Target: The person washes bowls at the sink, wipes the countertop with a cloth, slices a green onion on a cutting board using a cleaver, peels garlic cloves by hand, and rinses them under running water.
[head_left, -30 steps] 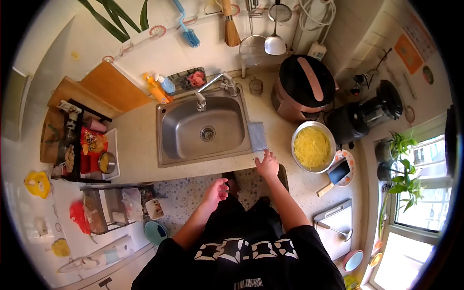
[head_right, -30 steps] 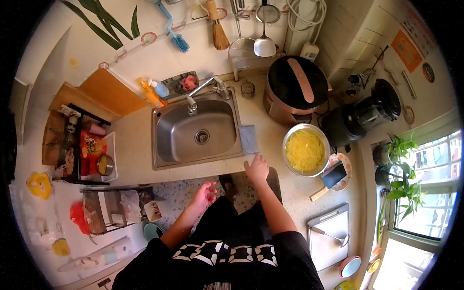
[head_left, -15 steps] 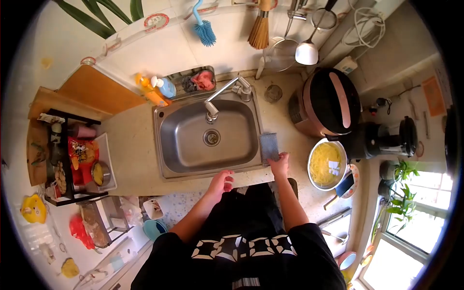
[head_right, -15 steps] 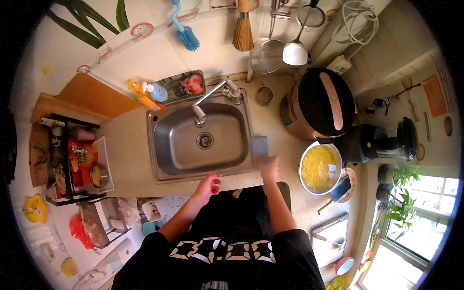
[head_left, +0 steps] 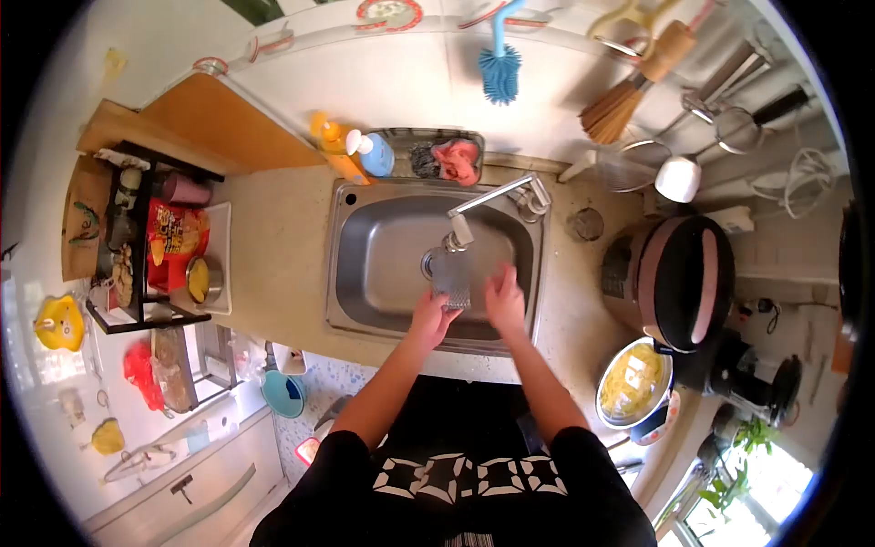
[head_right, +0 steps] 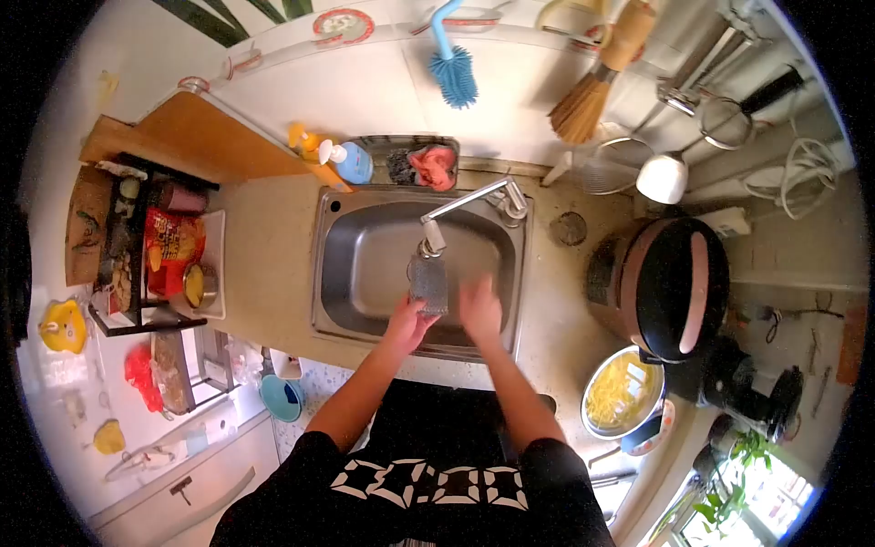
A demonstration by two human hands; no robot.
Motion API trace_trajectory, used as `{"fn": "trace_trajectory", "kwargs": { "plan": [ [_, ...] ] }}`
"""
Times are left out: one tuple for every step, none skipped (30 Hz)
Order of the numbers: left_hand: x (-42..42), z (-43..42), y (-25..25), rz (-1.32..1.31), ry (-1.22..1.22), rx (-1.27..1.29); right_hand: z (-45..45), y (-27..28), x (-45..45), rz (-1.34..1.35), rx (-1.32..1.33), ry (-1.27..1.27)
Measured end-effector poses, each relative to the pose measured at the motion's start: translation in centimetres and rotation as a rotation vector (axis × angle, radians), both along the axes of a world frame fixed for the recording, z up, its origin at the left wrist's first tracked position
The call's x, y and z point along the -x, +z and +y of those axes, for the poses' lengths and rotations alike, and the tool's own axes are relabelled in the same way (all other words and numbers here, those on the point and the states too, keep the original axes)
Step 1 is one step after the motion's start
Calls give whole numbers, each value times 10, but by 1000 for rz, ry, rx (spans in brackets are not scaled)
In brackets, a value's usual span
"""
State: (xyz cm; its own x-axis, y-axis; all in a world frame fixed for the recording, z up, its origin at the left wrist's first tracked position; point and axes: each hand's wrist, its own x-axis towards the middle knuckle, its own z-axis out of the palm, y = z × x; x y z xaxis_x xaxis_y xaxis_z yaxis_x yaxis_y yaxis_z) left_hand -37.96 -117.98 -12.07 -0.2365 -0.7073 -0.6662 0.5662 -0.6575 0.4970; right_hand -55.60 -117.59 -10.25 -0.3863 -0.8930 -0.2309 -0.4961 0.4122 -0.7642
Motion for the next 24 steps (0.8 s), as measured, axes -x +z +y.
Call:
{"fn": "trace_trajectory", "kwargs": {
  "plan": [
    [-4, -8, -5, -18, -1, -1, -25, 3, 11, 15, 24, 44],
    [-7, -15, -11, -35, -2, -3, -51, 10, 19, -15, 38, 66],
    [-9, -23, -17, -50, -4, -4, -78, 18, 27, -43, 54, 86],
    [-11, -29, -19, -46, -7, 5, -102, 27, 32, -36, -4, 62],
    [-12, -36, -18, -42, -11, 15, -124, 29, 35, -27, -61, 36],
    [-14, -42, -15, -38, -16, 25, -143, 17, 40, 5, -112, 27],
    [-13, -48, -10, -38, 8, -4, -158, 1, 44, 38, -164, 17],
    [-11, -53, -3, -36, 31, -33, -167, -13, 48, 19, -234, 27],
    [-11, -56, -6, -33, 53, -62, -167, -15, 48, 33, -250, 49],
    [-10, -59, -7, -33, 53, -67, -166, -17, 48, 48, -265, 71],
    [-9, -62, -9, -31, 52, -70, -166, -18, 49, 64, -279, 91],
    [-9, -64, -10, -29, 50, -72, -161, -14, 51, 60, -254, 94],
    [-8, -66, -10, -34, 41, -65, -155, -17, 50, 42, -177, 108],
    [-7, -68, -9, -39, 31, -56, -147, -19, 49, 24, -100, 122],
    [-6, -70, -8, -44, 20, -47, -139, -20, 49, 5, -22, 135],
    [-6, -72, -9, -65, 5, -52, -129, -17, 39, 6, -5, 98],
    [-5, -74, -10, -86, -10, -57, -119, -21, 30, -42, 46, 133],
    [-5, -76, -12, -108, -24, -61, -110, -36, 21, -91, 96, 168],
    [-5, -78, -9, -189, -63, -42, -104, -53, 11, -141, 147, 203],
    [-6, -80, -2, -271, -101, -24, -101, -72, 2, -139, 139, 196],
    [-9, -81, -3, -354, -141, -6, -100, -78, -10, -138, 132, 188],
    [-14, -83, -4, -405, -218, -20, -99, -83, -18, -136, 126, 179],
    [-18, -87, -5, -455, -296, -34, -99, -89, -21, -368, 3, 141],
    [-21, -89, -9, -504, -374, -49, -104, -71, -24, -597, -122, 102]
  ]
}}
